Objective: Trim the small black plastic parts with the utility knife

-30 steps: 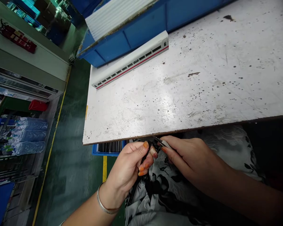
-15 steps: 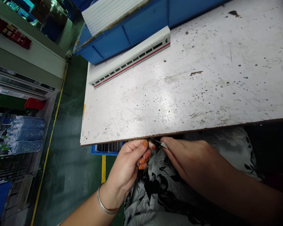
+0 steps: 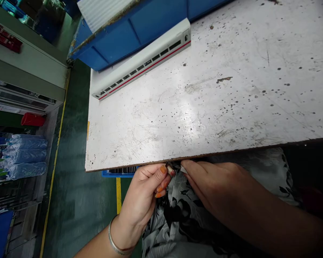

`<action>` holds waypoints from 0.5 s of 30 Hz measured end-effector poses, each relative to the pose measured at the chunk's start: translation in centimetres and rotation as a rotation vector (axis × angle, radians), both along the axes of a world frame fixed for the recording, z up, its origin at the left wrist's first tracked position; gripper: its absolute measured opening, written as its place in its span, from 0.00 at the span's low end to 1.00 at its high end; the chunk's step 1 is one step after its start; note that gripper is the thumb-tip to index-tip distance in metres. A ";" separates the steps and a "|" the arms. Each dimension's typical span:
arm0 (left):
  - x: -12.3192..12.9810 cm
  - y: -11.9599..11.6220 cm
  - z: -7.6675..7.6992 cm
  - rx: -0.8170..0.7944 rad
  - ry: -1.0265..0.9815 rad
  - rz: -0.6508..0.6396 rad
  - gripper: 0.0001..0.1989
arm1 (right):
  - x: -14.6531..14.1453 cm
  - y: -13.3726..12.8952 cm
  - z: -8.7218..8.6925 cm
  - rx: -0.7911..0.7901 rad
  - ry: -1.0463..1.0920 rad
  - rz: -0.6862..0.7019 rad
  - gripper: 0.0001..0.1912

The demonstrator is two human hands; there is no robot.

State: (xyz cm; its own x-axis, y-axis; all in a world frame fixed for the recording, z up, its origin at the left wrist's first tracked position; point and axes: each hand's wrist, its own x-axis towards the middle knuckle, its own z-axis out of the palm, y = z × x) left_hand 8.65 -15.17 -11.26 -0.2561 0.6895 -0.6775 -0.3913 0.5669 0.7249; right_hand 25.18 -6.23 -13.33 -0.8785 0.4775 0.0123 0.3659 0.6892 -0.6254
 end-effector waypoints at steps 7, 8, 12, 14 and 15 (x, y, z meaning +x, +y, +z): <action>0.1 0.0 0.1 -0.016 0.005 0.007 0.14 | 0.0 -0.1 0.2 0.112 0.033 -0.026 0.15; 0.1 0.0 0.1 -0.021 0.004 0.011 0.14 | 0.0 -0.2 0.2 0.129 0.035 -0.024 0.16; 0.1 0.1 0.1 -0.020 -0.008 0.018 0.14 | -0.2 -0.2 0.1 0.209 0.063 -0.027 0.16; 0.1 0.1 0.1 -0.022 -0.009 0.021 0.14 | -0.3 -0.2 0.1 0.255 0.066 -0.031 0.17; 0.1 0.1 0.0 -0.022 -0.008 0.020 0.14 | -0.3 -0.3 0.0 0.274 0.067 -0.029 0.17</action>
